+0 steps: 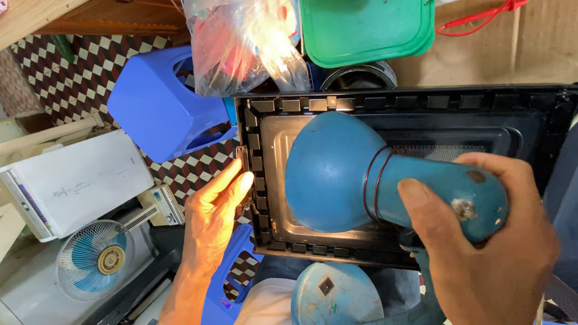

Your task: The person uses a metal tool to adjust a small component inside the open door of a microwave oven. They then close the door, reposition the microwave, and open it again to continue working on the door hinge area.

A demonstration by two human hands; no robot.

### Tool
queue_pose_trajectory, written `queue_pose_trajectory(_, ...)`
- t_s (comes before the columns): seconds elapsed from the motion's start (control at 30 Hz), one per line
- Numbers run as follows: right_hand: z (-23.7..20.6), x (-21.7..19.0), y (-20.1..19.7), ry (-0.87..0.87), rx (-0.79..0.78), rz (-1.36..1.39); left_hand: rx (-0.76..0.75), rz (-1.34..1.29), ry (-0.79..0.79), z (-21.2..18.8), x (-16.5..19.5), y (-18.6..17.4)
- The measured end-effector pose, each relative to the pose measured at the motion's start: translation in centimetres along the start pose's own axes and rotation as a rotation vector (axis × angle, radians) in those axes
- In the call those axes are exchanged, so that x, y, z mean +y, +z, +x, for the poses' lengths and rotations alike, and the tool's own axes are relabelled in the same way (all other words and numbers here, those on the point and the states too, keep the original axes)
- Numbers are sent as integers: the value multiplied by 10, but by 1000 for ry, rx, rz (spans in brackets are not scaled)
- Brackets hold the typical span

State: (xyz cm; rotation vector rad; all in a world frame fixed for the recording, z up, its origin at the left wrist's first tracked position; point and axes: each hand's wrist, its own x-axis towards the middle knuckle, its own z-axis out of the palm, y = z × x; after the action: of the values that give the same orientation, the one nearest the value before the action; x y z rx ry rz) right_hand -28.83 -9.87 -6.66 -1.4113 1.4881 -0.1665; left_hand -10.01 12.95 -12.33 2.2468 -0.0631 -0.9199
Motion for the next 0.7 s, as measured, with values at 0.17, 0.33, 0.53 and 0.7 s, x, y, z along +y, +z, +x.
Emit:
queue_pose_trajectory(0.17, 2, -8, -3, -24, -10, -17, -58, -186, -55, 3, 10, 1)
queue_pose_trajectory(0.33, -7, -23, 0, -94, 58, -92, -157, -293, -11, 7, 12, -1)
queue_pose_trajectory(0.53, -17, -35, 7, -156, 129, -151, -284, -340, 0, 20, 10, -6)
queue_pose_trajectory(0.7, -30, -37, 4, -284, 183, -166, -536, -332, -50, 33, 11, -20)
